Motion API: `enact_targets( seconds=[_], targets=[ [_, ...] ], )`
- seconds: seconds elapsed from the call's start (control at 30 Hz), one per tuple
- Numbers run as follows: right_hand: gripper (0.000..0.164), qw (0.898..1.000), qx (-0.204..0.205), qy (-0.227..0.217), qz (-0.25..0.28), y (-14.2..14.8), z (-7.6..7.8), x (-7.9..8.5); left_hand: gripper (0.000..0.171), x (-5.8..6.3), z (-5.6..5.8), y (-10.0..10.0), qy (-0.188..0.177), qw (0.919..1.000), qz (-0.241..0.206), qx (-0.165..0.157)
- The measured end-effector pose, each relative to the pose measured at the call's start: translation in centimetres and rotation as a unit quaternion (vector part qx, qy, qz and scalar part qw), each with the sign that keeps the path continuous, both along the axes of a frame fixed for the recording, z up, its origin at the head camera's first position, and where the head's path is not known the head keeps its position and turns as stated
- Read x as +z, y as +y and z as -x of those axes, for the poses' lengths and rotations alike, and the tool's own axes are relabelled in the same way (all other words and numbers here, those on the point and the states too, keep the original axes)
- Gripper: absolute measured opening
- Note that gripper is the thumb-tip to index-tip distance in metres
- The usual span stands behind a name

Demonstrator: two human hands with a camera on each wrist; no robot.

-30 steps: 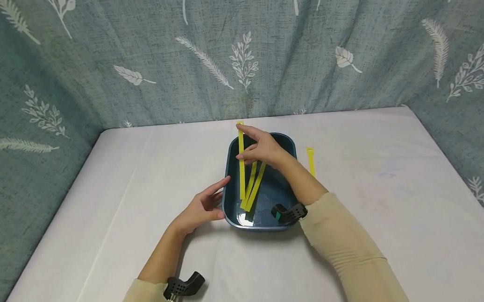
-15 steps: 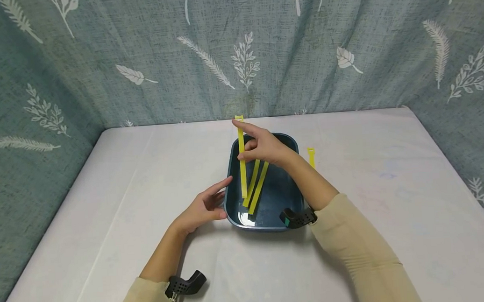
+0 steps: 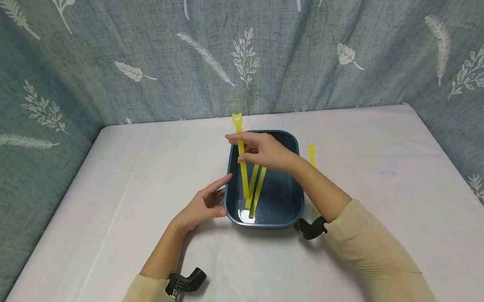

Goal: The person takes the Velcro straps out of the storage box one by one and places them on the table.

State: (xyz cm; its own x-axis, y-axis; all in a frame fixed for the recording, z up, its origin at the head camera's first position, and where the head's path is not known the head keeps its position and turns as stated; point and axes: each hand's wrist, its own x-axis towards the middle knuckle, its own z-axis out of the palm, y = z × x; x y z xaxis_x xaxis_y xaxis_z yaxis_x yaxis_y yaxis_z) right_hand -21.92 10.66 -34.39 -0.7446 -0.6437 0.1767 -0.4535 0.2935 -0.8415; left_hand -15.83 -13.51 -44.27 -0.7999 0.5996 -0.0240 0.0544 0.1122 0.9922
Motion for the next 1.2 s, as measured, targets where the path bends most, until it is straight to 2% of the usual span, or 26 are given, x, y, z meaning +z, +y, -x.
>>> enact_targets(
  seconds=[0.17,0.3,0.43,0.53,0.7,0.8,0.97,1.2],
  targets=[
    [0.05,0.999,-0.038,0.022,-0.017,0.1,-1.2,-0.6,0.085,0.1,0.0,0.0,0.0,1.0,0.007,0.001],
    [0.037,0.997,-0.076,0.029,-0.008,-0.2,-1.8,-1.1,0.084,0.0,0.0,-0.1,0.001,1.0,0.007,0.001],
    [0.024,0.992,-0.122,0.028,0.001,-0.5,-2.0,-1.2,0.083,0.0,0.0,-0.1,-0.002,1.0,0.003,0.0],
    [0.025,0.99,-0.141,0.012,0.007,-0.6,-2.2,-1.1,0.082,0.0,0.0,0.0,-0.003,1.0,0.001,-0.001],
    [0.043,0.992,-0.122,-0.012,0.031,-0.6,-2.8,-1.1,0.085,0.0,0.0,0.0,-0.003,1.0,-0.004,-0.002],
    [0.056,0.994,-0.106,-0.006,0.039,-0.6,-3.0,-1.3,0.089,0.0,-0.1,0.0,-0.002,0.9999,-0.011,-0.006],
    [0.069,0.994,-0.102,0.009,0.037,-0.7,-3.2,-1.5,0.089,0.0,0.0,0.1,0.002,0.9999,-0.013,-0.007],
    [0.079,0.995,-0.084,0.014,0.049,-0.8,-3.4,-1.7,0.089,0.1,0.0,0.1,-0.001,0.9999,-0.011,-0.008]
  ],
)
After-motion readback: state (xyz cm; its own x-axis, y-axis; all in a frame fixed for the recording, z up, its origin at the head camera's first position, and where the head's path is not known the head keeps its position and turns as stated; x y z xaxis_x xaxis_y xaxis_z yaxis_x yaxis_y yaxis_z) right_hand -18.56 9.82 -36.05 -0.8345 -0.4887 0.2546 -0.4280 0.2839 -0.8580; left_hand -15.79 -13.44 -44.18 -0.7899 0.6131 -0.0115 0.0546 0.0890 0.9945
